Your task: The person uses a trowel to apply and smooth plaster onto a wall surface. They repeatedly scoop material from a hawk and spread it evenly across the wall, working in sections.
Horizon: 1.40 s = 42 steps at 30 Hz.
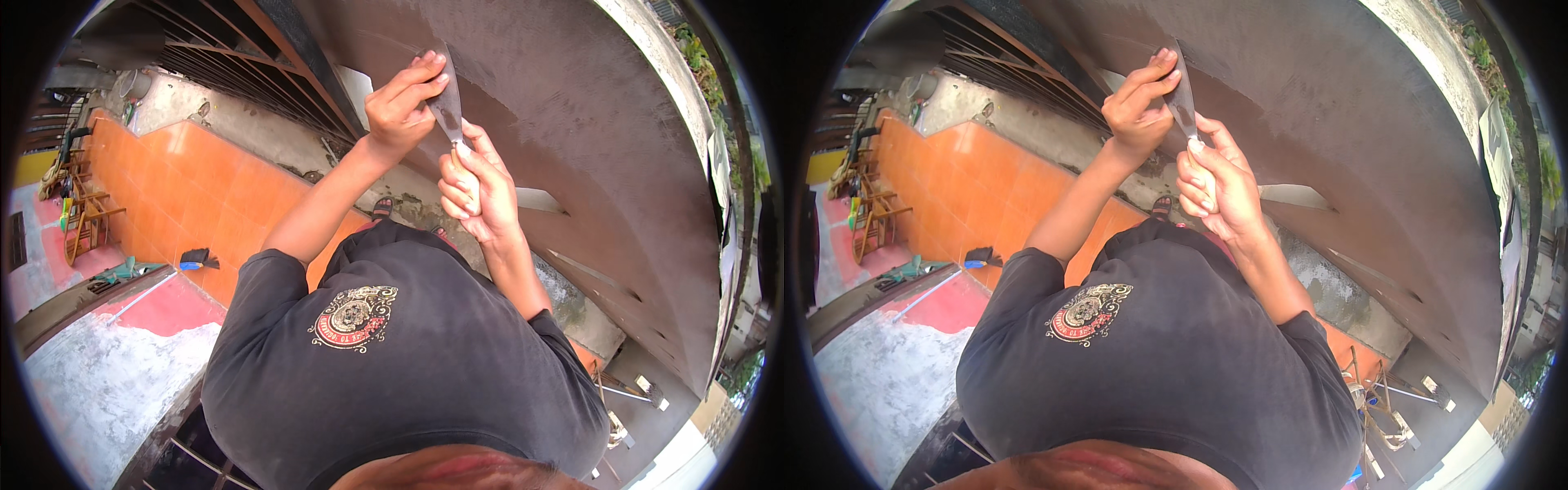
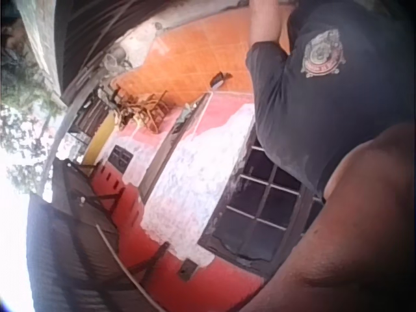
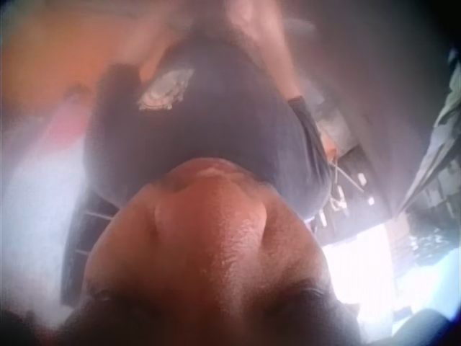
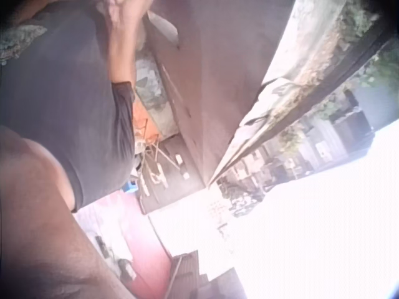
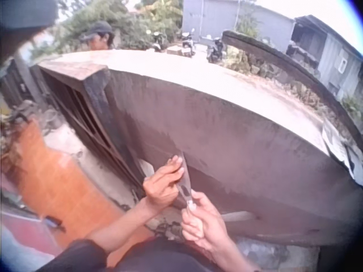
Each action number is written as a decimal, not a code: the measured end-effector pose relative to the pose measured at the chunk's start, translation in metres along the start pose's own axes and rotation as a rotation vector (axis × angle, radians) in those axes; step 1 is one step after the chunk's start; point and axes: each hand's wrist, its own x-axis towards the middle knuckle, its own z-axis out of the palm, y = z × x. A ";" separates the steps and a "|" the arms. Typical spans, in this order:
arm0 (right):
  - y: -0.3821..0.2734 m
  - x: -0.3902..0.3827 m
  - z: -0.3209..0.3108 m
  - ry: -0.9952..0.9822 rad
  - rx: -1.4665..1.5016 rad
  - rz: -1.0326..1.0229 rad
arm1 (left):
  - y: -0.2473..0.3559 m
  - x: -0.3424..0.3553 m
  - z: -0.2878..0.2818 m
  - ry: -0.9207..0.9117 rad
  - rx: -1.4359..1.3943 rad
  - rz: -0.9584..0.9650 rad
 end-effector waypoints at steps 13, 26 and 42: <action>0.007 0.004 -0.011 0.002 -0.065 -0.008 | -0.009 -0.010 -0.002 -0.033 -0.003 0.025; 0.016 -0.015 -0.028 0.081 0.052 0.019 | -0.006 -0.033 0.004 -0.177 -0.060 0.073; 0.007 -0.009 -0.023 0.099 0.083 0.024 | -0.001 -0.027 0.005 -0.160 -0.033 0.026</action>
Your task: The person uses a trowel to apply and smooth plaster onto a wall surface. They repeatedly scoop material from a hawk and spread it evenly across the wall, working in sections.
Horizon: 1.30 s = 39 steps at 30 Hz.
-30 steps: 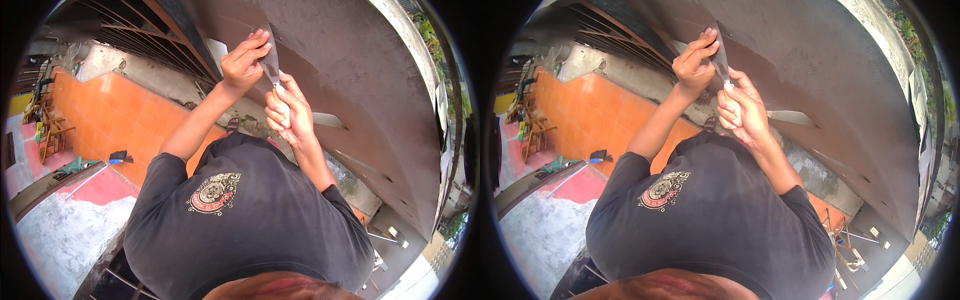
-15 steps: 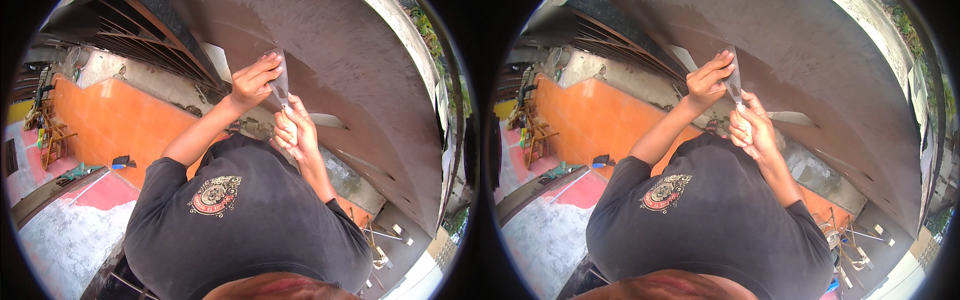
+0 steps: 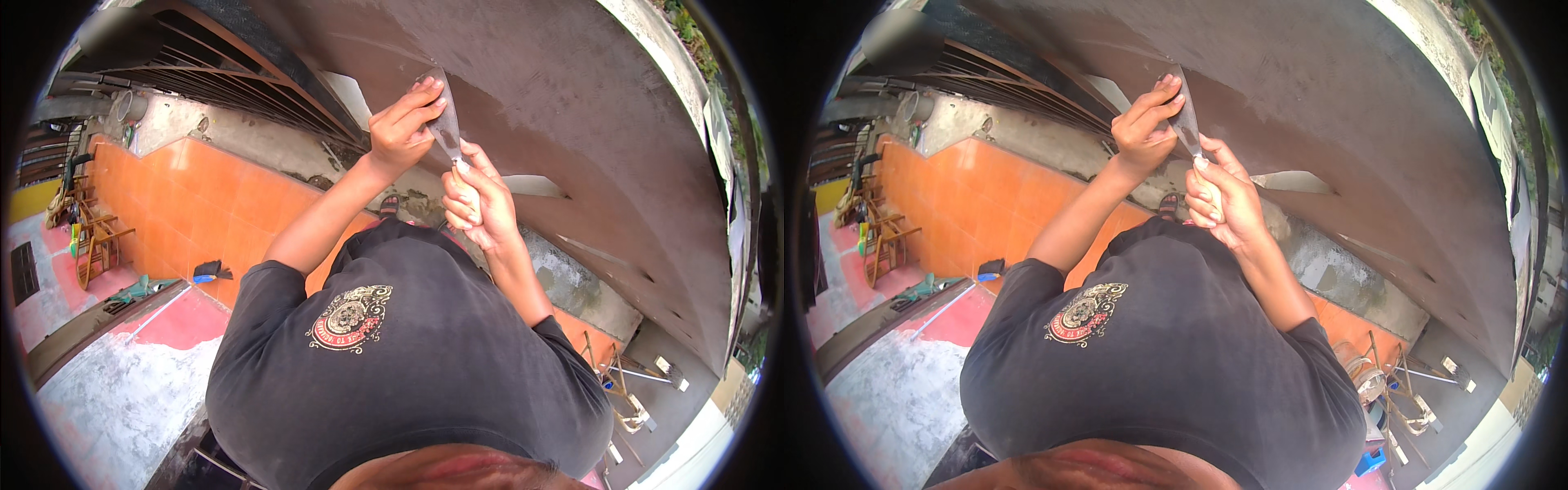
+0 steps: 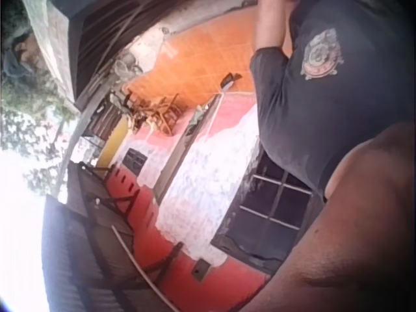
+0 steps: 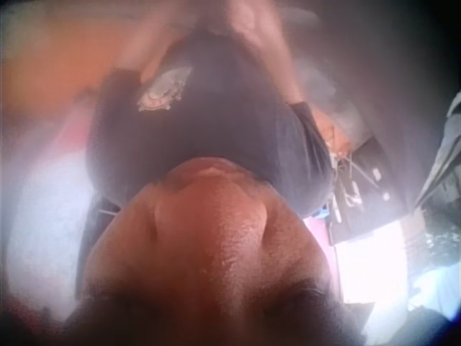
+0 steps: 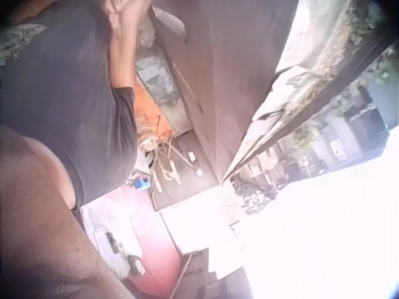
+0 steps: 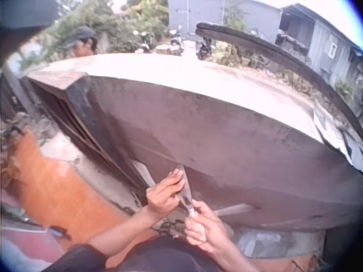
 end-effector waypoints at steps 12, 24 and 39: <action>0.009 0.013 0.001 -0.102 0.018 0.023 | -0.010 0.004 -0.011 0.049 0.052 0.026; 0.013 0.023 0.009 -0.105 -0.031 -0.028 | -0.016 0.019 -0.024 0.067 0.086 0.057; 0.015 0.029 0.019 -0.175 0.039 -0.089 | -0.021 0.035 -0.026 -0.004 0.016 0.241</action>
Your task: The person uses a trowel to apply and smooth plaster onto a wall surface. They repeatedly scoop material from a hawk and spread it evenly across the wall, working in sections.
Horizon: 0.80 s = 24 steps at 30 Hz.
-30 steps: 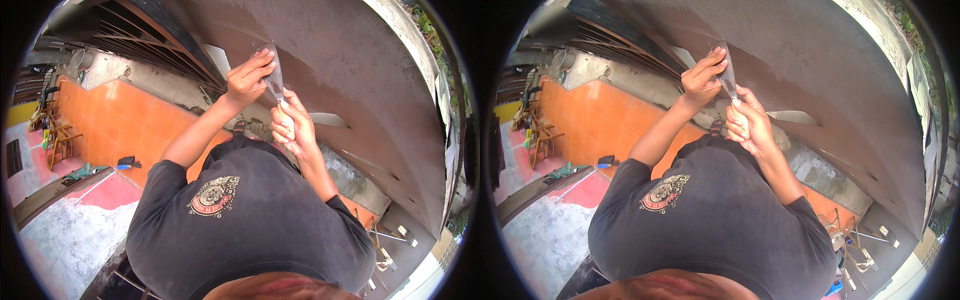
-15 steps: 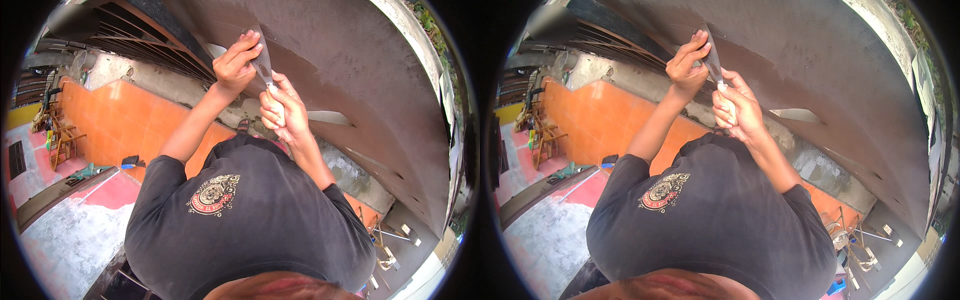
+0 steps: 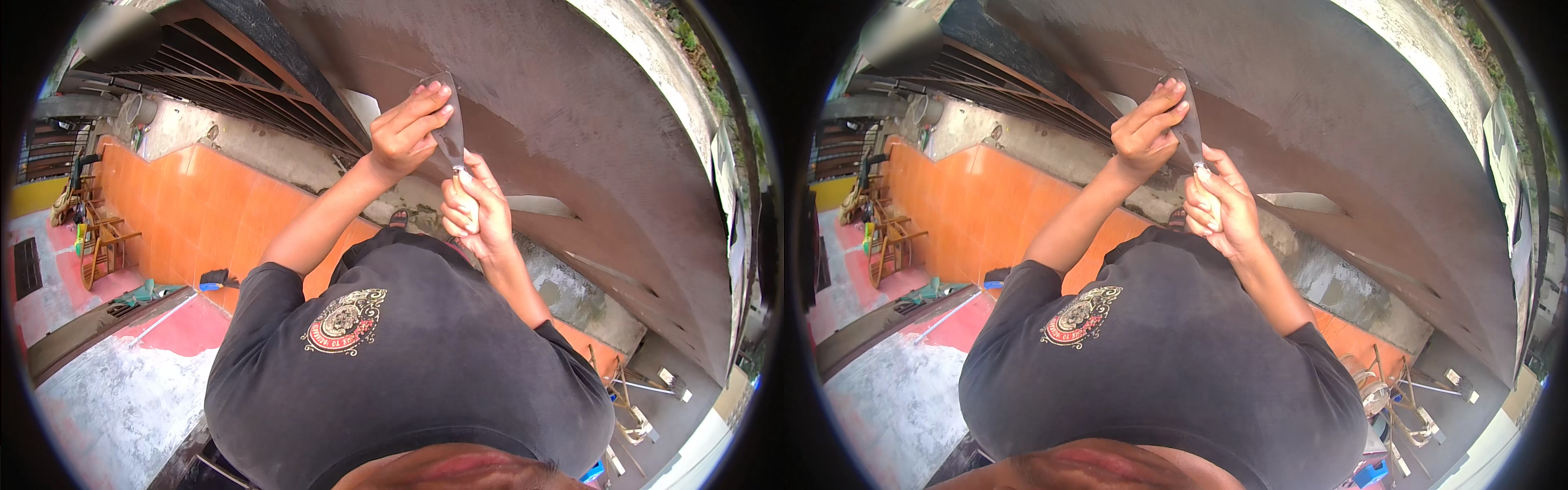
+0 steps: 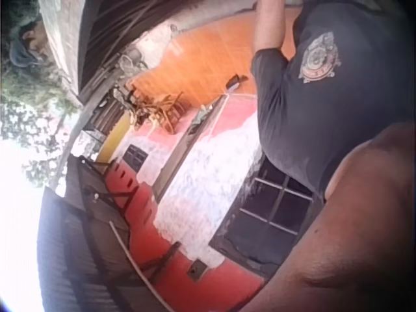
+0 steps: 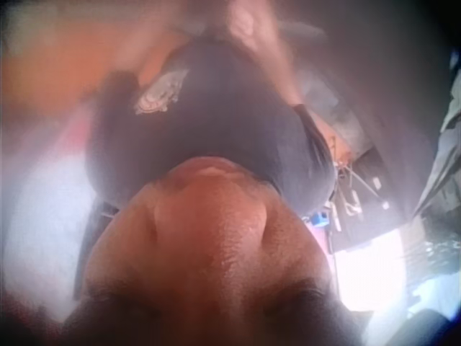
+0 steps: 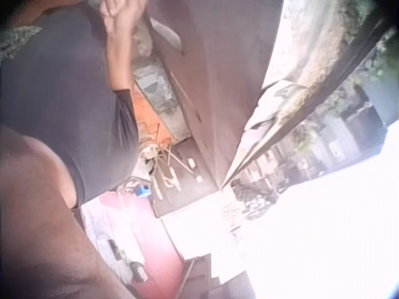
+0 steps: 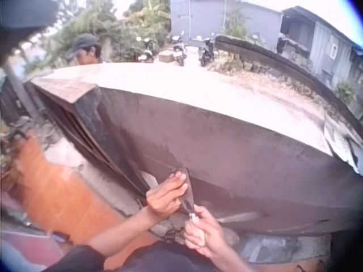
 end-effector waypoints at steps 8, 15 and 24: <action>0.006 0.000 -0.003 0.042 0.059 0.026 | -0.006 -0.002 -0.008 -0.021 -0.018 -0.016; 0.014 -0.012 0.001 0.134 0.053 0.035 | -0.001 -0.010 -0.008 -0.035 -0.037 -0.109; 0.010 -0.006 -0.002 0.086 0.053 0.008 | -0.002 -0.008 -0.006 -0.038 0.023 -0.090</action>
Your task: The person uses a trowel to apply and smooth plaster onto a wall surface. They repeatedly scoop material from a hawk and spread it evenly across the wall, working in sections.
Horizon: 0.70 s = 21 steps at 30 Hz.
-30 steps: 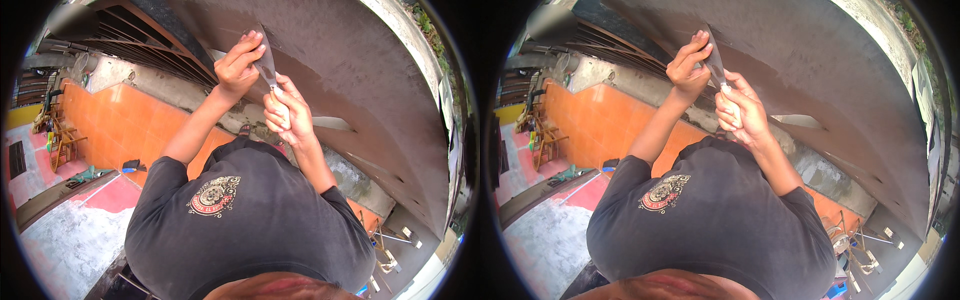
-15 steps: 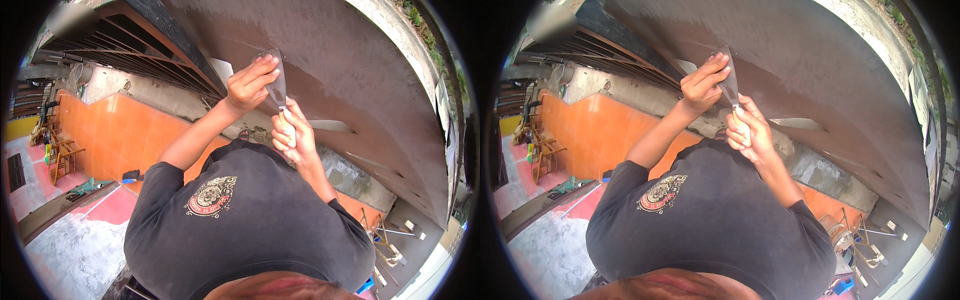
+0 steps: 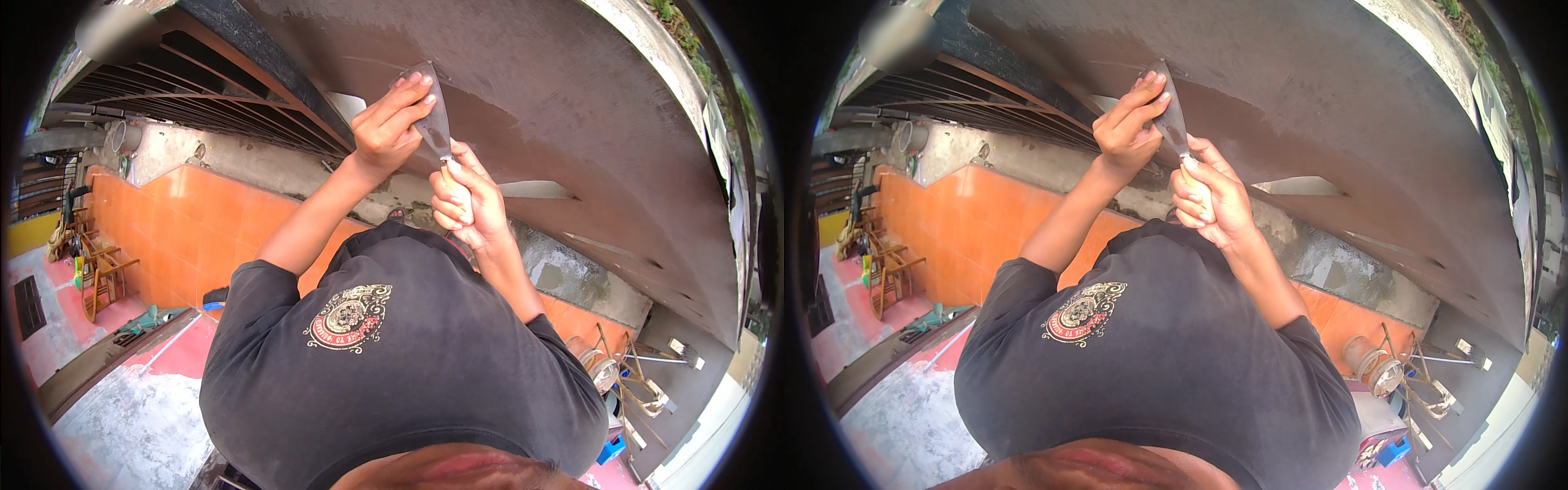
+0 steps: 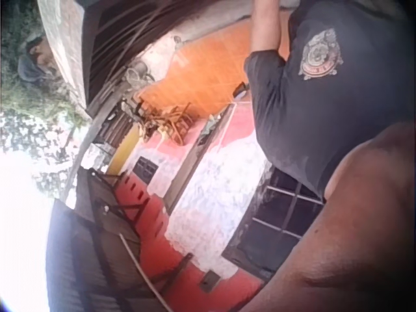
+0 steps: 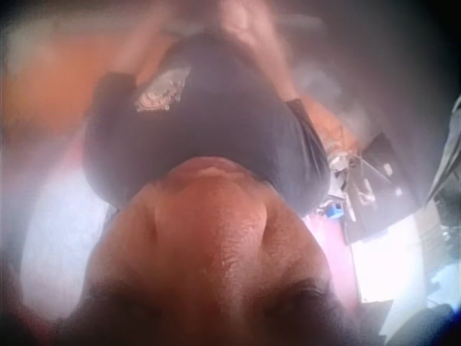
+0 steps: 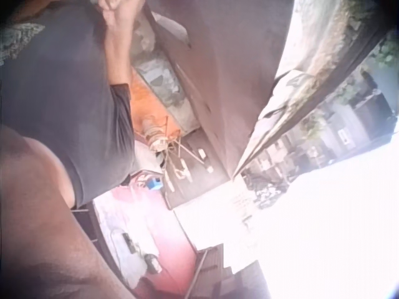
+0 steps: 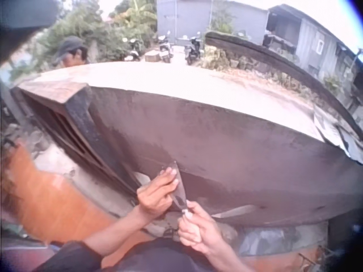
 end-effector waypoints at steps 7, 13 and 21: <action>-0.003 0.003 0.002 -0.018 -0.022 0.014 | 0.001 0.006 0.002 0.062 -0.007 -0.073; -0.005 0.004 0.003 -0.099 0.032 0.016 | 0.001 0.008 -0.002 0.014 -0.029 0.007; -0.003 0.004 0.004 -0.059 -0.023 -0.013 | -0.004 0.009 0.004 0.054 -0.049 0.023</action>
